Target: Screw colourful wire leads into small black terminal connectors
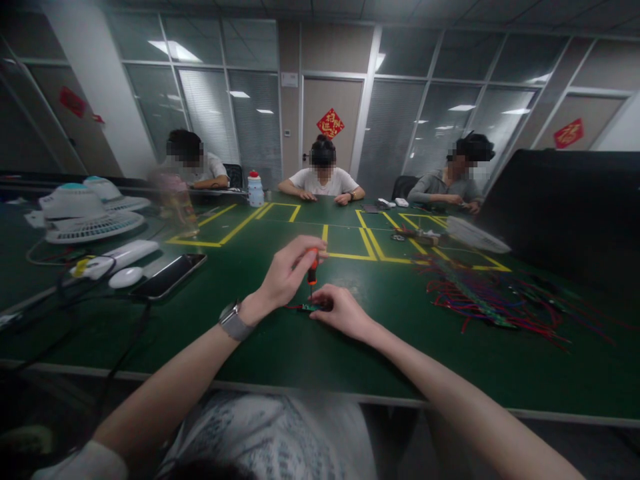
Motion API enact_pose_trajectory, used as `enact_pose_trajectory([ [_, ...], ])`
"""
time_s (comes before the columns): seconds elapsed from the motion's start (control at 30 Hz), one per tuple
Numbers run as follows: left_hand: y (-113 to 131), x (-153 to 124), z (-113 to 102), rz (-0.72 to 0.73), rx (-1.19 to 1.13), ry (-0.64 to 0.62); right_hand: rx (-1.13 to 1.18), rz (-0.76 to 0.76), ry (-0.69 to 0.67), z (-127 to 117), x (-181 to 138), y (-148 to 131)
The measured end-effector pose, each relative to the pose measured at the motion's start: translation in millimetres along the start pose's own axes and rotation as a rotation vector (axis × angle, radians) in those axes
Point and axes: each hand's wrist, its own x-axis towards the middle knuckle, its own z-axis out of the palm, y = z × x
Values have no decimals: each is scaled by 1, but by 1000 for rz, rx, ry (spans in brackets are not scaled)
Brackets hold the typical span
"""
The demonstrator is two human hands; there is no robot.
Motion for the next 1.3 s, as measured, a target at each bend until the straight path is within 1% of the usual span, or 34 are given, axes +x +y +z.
enact_pose_trajectory([
  [0.07, 1, 2, 0, -23, -70, 17, -95, -6, -20, -3, 0, -1],
  [0.13, 2, 4, 0, -36, -51, 43, -116, 17, -23, -3, 0, -1],
  [0.27, 1, 6, 0, 52, 239, 183, -94, 38, -10, -1, 1, 2],
  [0.33, 1, 5, 0, 100, 327, 216, -80, 22, -7, -1, 1, 4],
  [0.37, 2, 5, 1, 112, 330, 204, -72, 10, -6, -1, 1, 4],
  [0.43, 1, 6, 2, 98, 249, 137, -64, -9, -1, 0, 1, 6],
  [0.5, 0, 7, 3, 28, 91, 67, -68, -23, 2, 0, 2, 6],
  [0.57, -1, 8, 4, -42, -18, 42, -77, -38, 1, 0, 3, 6],
  [0.63, -2, 8, 5, -57, 11, 81, -83, -52, 3, 1, 5, 6],
  [0.73, 0, 8, 4, 2, 190, 193, -94, -55, 17, 3, 6, 5],
  [0.77, 1, 8, 3, 25, 241, 213, -99, -55, 23, 4, 6, 5],
  [0.83, 4, 7, 3, 64, 288, 208, -103, -55, 32, 5, 6, 5],
  [0.9, 4, 7, 4, 63, 220, 159, -101, -50, 43, 6, 7, 5],
  [0.97, 2, 8, 5, 9, 76, 107, -105, -40, 55, 7, 7, 4],
  [1.03, -2, 9, 5, -51, -7, 97, -115, -36, 58, 7, 7, 3],
  [1.1, -5, 10, 3, -67, 47, 150, -127, -33, 56, 7, 7, 2],
  [1.2, -6, 10, -1, -43, 198, 230, -135, -28, 58, 6, 6, 1],
  [1.27, -6, 9, -3, -28, 211, 217, -128, -37, 55, 6, 6, 1],
  [1.3, -7, 9, -3, -25, 174, 191, -121, -42, 52, 6, 7, 1],
])
